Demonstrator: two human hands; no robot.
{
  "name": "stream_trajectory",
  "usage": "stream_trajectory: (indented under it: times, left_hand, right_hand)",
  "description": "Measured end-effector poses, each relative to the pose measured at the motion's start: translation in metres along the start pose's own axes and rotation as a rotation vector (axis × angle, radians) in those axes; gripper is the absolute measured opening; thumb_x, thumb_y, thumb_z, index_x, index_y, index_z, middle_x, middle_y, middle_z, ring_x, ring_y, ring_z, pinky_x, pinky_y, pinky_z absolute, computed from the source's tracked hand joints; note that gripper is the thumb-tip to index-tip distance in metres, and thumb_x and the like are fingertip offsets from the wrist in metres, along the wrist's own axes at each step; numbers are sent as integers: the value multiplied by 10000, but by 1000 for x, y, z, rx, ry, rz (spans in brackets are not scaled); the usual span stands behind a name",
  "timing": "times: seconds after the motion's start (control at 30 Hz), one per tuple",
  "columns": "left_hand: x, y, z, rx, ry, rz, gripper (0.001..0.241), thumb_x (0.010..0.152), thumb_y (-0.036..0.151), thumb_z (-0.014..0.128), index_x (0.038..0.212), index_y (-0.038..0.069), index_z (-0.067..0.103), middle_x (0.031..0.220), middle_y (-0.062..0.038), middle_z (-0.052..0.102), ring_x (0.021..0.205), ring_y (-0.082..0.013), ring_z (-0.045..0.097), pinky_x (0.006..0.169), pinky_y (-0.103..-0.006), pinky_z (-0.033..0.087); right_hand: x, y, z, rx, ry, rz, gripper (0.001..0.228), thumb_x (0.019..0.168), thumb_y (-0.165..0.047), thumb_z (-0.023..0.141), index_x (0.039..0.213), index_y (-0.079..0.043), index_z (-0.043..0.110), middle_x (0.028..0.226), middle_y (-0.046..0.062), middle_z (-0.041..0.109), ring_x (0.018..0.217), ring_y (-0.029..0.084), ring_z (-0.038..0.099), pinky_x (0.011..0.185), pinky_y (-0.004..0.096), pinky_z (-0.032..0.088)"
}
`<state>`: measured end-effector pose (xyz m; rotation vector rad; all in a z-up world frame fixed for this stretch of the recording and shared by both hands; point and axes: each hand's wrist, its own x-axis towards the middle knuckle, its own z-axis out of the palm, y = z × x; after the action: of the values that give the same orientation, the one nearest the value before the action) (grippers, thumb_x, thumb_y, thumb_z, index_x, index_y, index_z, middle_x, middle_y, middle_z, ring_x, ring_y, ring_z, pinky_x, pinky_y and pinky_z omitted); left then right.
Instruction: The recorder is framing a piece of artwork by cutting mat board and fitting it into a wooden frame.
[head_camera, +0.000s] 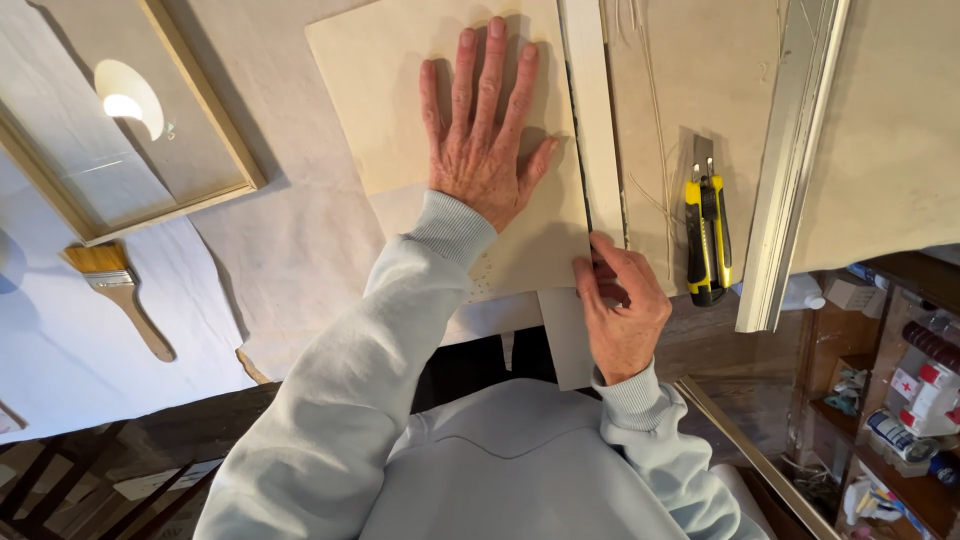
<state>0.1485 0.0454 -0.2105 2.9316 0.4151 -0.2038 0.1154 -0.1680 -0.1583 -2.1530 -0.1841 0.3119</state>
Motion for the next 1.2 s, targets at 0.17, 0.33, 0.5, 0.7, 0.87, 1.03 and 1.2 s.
stream_trajectory:
  times: [0.17, 0.33, 0.5, 0.7, 0.87, 1.03, 1.2]
  left_hand:
    - [0, 1, -3, -2, -27, 10, 890, 1214, 777, 664, 1768, 202, 271, 1797, -145, 134, 1686, -358, 106, 1381, -654, 70]
    - [0, -1, -5, 20, -75, 19, 901, 1229, 808, 616, 1783, 201, 248, 1793, -155, 100, 1682, -374, 83, 1370, -658, 42]
    - [-1, 0, -3, 36, -58, 12, 905, 1209, 862, 539, 1778, 217, 259, 1794, -140, 116, 1685, -362, 91, 1376, -653, 34]
    - [-3, 3, -4, 34, -48, 6, 905, 1221, 848, 580, 1772, 204, 262, 1795, -141, 135, 1686, -359, 103, 1377, -648, 40]
    - [-6, 5, -3, 25, -46, 2, 916, 1218, 862, 589, 1774, 207, 272, 1793, -143, 127, 1691, -359, 104, 1381, -653, 40]
    - [-5, 4, -7, 11, -69, 10, 926, 1225, 853, 612, 1778, 203, 252, 1795, -158, 114, 1683, -371, 85, 1371, -660, 34]
    - [-5, 4, -5, 0, -65, 15, 928, 1207, 839, 595, 1782, 199, 247, 1796, -157, 102, 1683, -372, 76, 1362, -670, 23]
  right_hand:
    - [-2, 3, -4, -61, 11, -41, 388, 866, 81, 859, 1234, -11, 774, 1006, 76, 735, 727, 145, 653, 636, 258, 528]
    - [-2, 2, -11, -66, 4, -8, 353, 868, 87, 870, 1199, 12, 775, 1016, 86, 745, 743, 149, 680, 660, 258, 560]
    - [-2, 6, -18, -25, -43, 22, 432, 837, 122, 854, 1239, -4, 758, 1057, 76, 720, 776, 131, 669, 657, 235, 565]
    - [-6, 12, -21, -70, -122, 3, 466, 799, 93, 881, 1239, -6, 766, 1182, 104, 684, 761, 135, 671, 680, 241, 584]
    - [-8, 15, -20, -100, -131, -37, 459, 813, 74, 897, 1246, -14, 773, 1175, 99, 683, 786, 141, 671, 701, 244, 596]
    - [-10, 18, -19, -86, -121, -46, 455, 816, 77, 904, 1242, -9, 772, 1194, 110, 684, 797, 146, 687, 698, 241, 599]
    - [-9, 8, -19, -113, -125, -57, 391, 831, 77, 877, 1203, 6, 780, 1184, 100, 679, 793, 154, 696, 699, 253, 595]
